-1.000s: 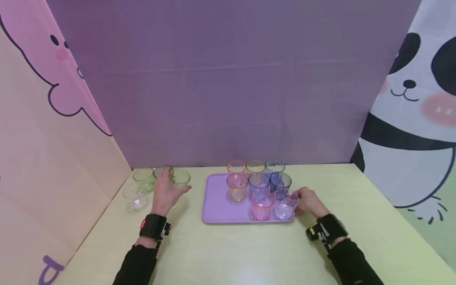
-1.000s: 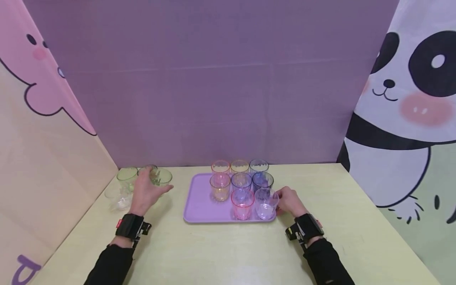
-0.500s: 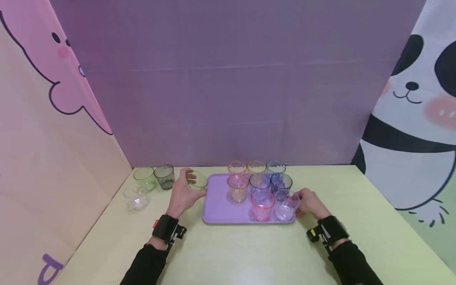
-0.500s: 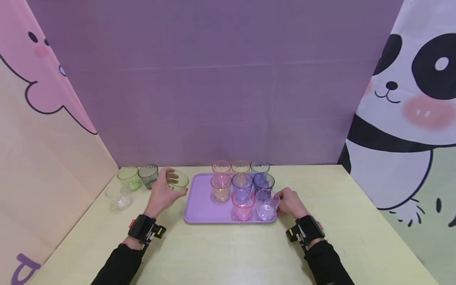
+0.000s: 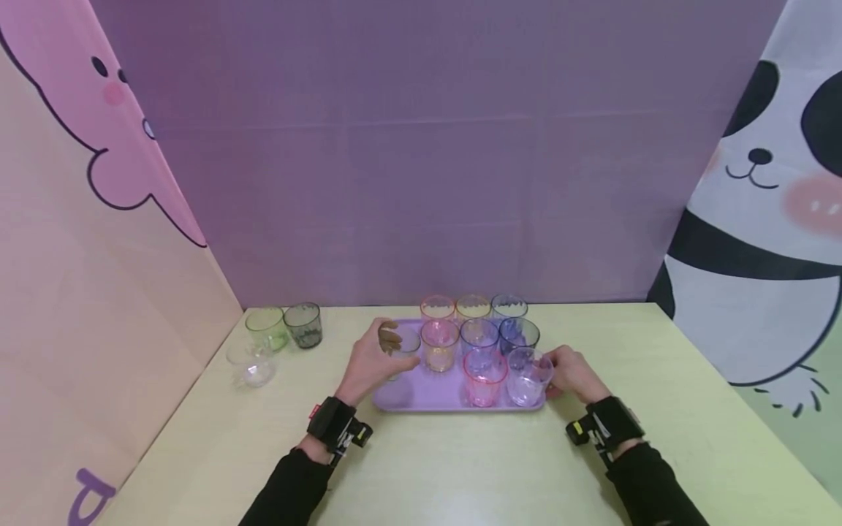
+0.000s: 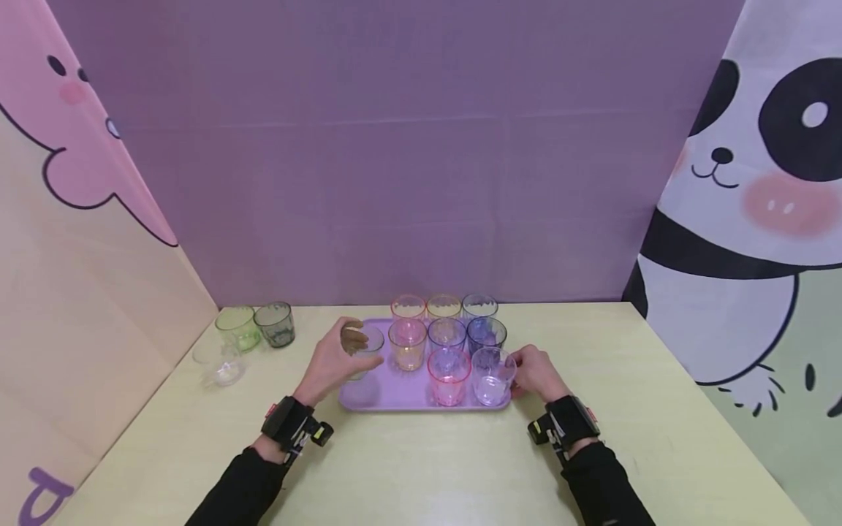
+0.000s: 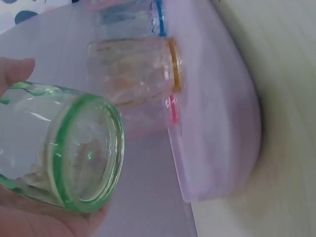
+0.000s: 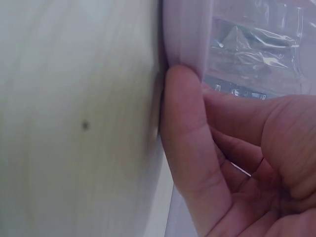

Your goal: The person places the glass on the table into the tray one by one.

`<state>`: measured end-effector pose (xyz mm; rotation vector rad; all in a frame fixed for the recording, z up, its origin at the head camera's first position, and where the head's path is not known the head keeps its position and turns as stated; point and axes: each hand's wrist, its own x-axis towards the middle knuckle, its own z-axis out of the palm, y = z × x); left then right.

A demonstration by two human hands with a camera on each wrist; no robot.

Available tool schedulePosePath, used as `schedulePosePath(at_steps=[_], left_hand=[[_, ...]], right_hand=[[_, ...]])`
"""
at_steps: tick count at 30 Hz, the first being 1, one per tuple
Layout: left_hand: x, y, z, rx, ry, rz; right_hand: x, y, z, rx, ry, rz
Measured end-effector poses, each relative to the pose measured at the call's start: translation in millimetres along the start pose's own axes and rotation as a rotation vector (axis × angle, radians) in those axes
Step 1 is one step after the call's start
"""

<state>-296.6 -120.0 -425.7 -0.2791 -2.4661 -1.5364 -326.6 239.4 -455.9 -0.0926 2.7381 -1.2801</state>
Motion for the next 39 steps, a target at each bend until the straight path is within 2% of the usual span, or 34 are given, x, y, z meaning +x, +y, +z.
schedulePosePath(at_steps=[8,16,23,27,30,39], left_hand=[[-5.6,5.6,16.2,0.054,-0.082,0.0],[-8.8,9.2,27.0,0.153,-0.122,0.106],[-13.7,9.9,34.1,0.254,-0.153,0.083],[-13.6,10.1,37.8,0.311,-0.157,0.116],[-13.2,9.1,39.9,0.325,-0.172,0.124],[-16.0,6.6,41.5,0.307,-0.238,0.081]], right_hand=[[0,1,0.9,-0.007,0.007,-0.013],[1,2,0.4,-0.007,0.015,-0.024],[2,3,0.5,-0.002,0.005,-0.033],[1,2,-0.1,-0.008,0.007,-0.028],[1,1,-0.6,-0.009,0.008,-0.029],[1,2,-0.6,-0.001,-0.002,-0.048]])
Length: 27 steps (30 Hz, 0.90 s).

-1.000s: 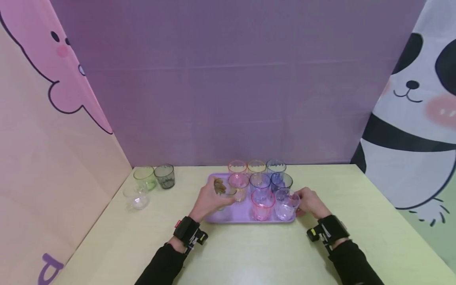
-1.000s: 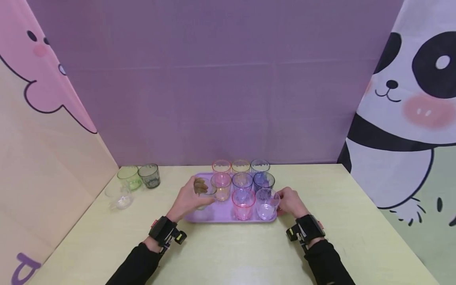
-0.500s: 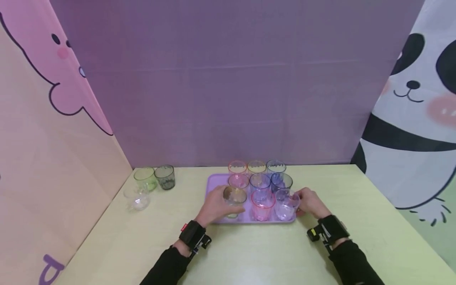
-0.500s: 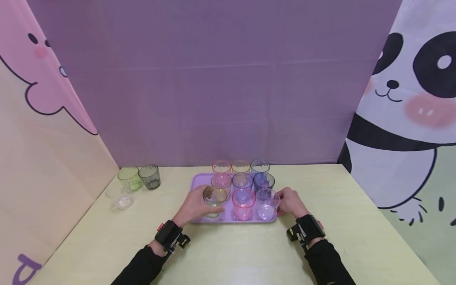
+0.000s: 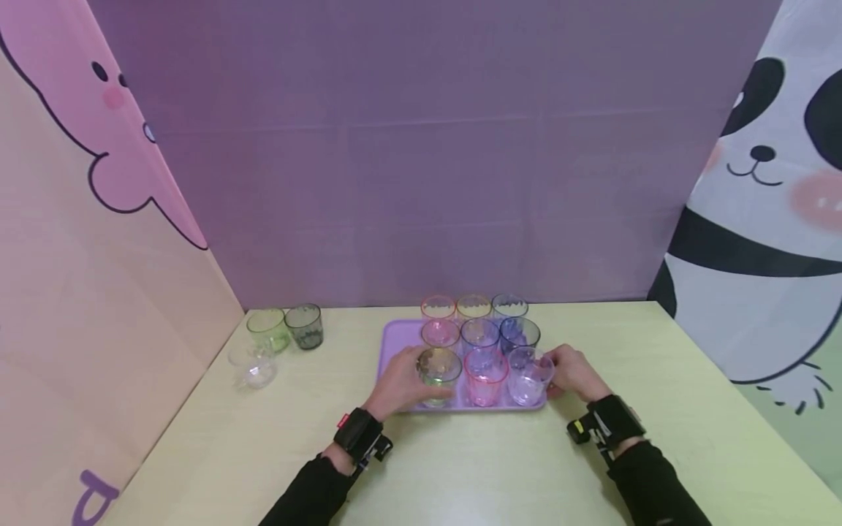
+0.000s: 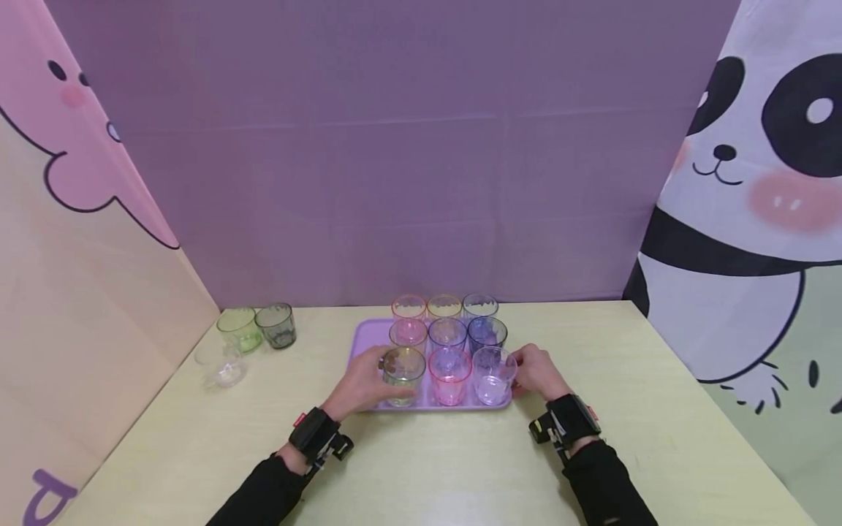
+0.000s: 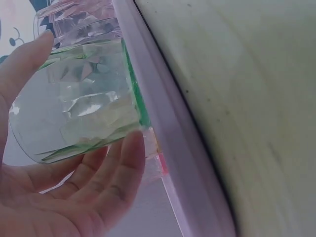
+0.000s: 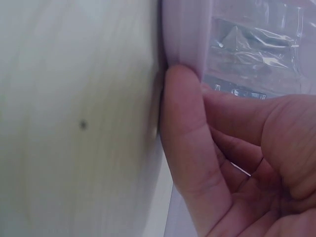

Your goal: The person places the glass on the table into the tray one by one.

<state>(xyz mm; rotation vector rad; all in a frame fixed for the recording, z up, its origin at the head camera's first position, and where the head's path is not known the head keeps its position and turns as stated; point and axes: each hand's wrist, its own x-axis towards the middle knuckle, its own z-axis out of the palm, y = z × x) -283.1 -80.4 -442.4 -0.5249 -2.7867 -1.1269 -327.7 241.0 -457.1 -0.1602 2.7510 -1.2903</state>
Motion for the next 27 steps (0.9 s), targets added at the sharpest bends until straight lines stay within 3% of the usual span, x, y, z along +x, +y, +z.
schedulePosePath(at_steps=[17,22,27], left_hand=[[-3.1,2.8,-0.2,0.027,-0.028,0.001],[-3.3,4.3,-2.7,-0.003,-0.04,0.007],[-4.7,3.1,-8.8,-0.067,-0.093,-0.01]], right_hand=[[0,0,-0.3,-0.009,0.003,0.014],[1,0,-0.4,-0.007,0.007,0.019],[-1,-1,-0.1,-0.008,0.007,0.023]])
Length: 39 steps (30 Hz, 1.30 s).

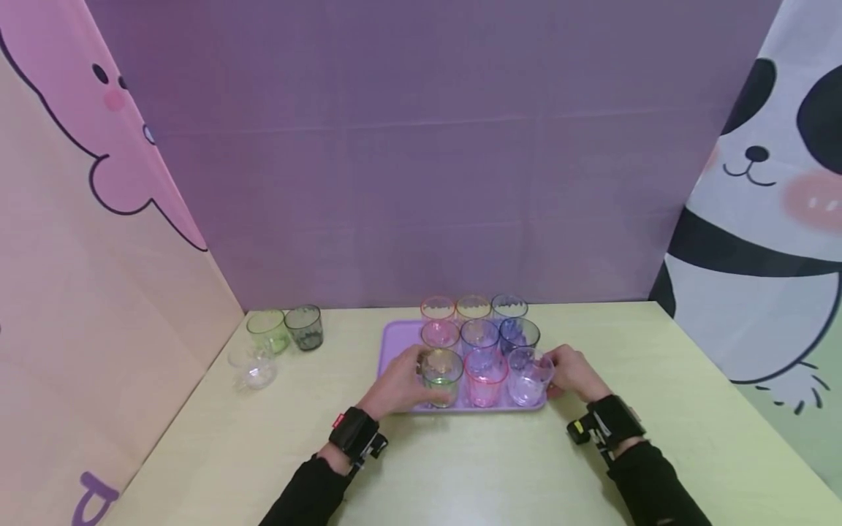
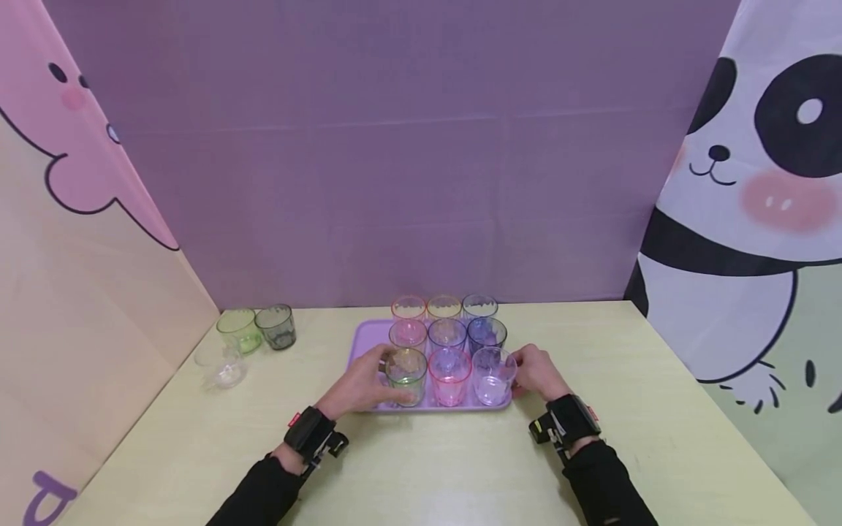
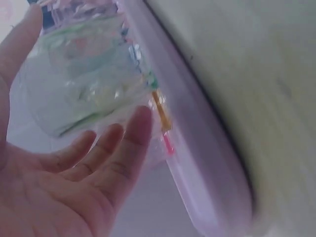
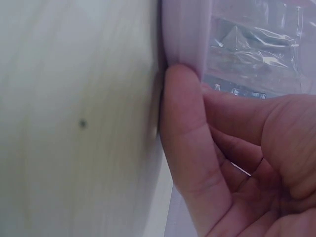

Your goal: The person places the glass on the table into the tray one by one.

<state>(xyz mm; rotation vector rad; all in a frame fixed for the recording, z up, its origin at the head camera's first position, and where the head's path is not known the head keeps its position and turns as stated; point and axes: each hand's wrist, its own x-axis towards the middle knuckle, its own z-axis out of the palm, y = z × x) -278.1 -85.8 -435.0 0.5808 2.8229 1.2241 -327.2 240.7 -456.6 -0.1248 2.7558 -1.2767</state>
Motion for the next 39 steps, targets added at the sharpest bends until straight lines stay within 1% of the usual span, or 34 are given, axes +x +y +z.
schedulePosePath(at_steps=[4,8,10,12,17,19,26,28,31,35,39], left_hand=[[-0.8,-3.1,-8.3,-0.042,-0.027,-0.021],[-0.3,-5.7,-21.8,-0.064,-0.036,-0.05],[0.0,-7.2,-29.7,-0.074,-0.026,-0.063],[0.7,-9.6,-37.7,-0.076,0.002,-0.074],[1.5,-15.6,-58.2,-0.061,0.11,-0.12],[1.2,-19.7,-66.0,-0.06,0.14,-0.137],[-4.7,-38.6,-93.5,-0.096,0.18,-0.148],[-7.5,-43.3,-101.2,-0.097,0.206,-0.155],[-11.4,-51.7,-112.6,-0.029,0.262,-0.157],[-19.0,-63.4,-127.4,0.063,0.361,-0.146],[-29.2,-72.0,-141.5,0.11,0.458,-0.156]], right_hand=[[-1,0,0.6,-0.006,-0.005,0.009],[-1,1,1.2,-0.013,-0.007,0.011],[-1,1,1.1,-0.01,-0.005,0.01],[-1,1,0.7,-0.008,-0.004,0.006],[-2,0,-1.5,-0.001,-0.005,0.002],[-2,-1,-2.2,0.002,-0.007,0.005],[-2,-2,-2.9,0.017,-0.018,0.008],[-2,-2,-2.8,0.019,-0.02,0.007],[-1,-3,-2.7,0.019,-0.021,-0.002],[-1,-3,-2.4,0.012,-0.018,-0.011],[0,-2,-1.6,0.006,-0.02,-0.007]])
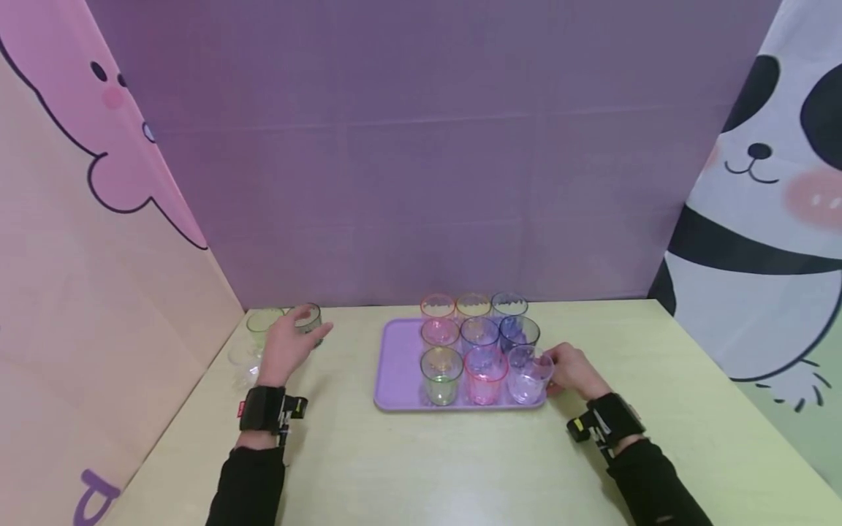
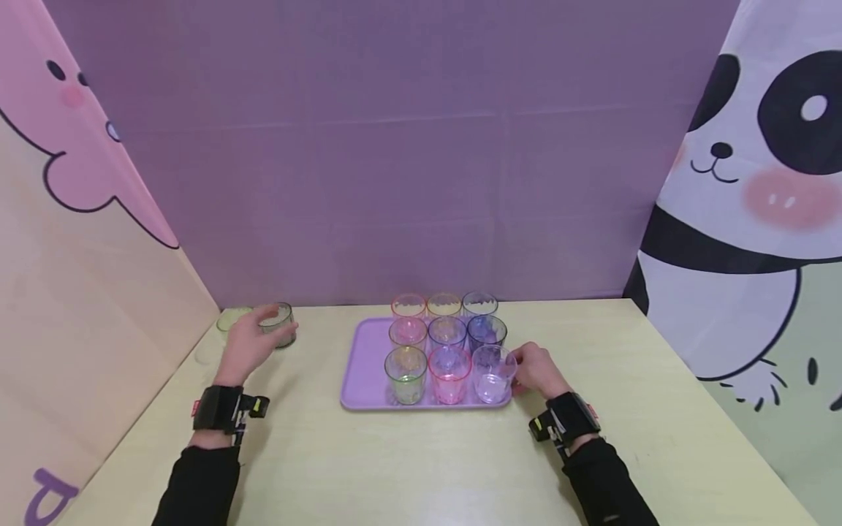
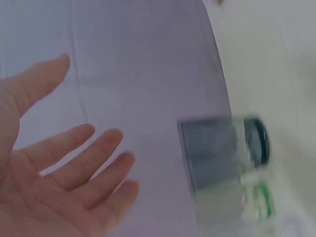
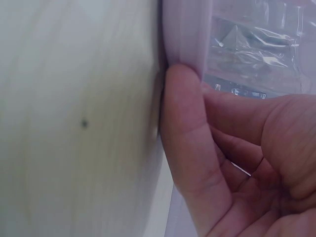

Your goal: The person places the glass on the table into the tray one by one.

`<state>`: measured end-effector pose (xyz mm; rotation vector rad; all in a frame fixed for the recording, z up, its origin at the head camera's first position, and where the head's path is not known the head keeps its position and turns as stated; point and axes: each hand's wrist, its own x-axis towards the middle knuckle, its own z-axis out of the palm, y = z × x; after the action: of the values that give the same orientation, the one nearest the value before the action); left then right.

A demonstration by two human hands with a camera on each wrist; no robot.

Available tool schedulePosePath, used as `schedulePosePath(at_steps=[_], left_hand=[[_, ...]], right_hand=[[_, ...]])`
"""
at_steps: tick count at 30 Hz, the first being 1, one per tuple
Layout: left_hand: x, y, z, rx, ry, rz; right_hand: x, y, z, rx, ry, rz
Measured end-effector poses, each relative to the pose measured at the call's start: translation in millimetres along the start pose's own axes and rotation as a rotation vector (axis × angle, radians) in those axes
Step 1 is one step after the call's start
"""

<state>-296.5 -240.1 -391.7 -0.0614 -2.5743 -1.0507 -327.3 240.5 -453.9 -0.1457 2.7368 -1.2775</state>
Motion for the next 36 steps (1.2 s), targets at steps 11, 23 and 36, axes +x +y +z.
schedulePosePath(at_steps=[11,23,36], left_hand=[[-4.3,-35.3,-28.0,0.186,0.152,-0.074],[-11.8,-56.3,-41.9,0.248,0.078,-0.263],[-19.1,-69.4,-44.2,0.151,-0.061,-0.379]], right_hand=[[-1,1,0.6,0.001,0.004,0.001],[1,1,0.9,-0.006,0.002,-0.003],[0,0,0.7,0.005,-0.003,0.009]])
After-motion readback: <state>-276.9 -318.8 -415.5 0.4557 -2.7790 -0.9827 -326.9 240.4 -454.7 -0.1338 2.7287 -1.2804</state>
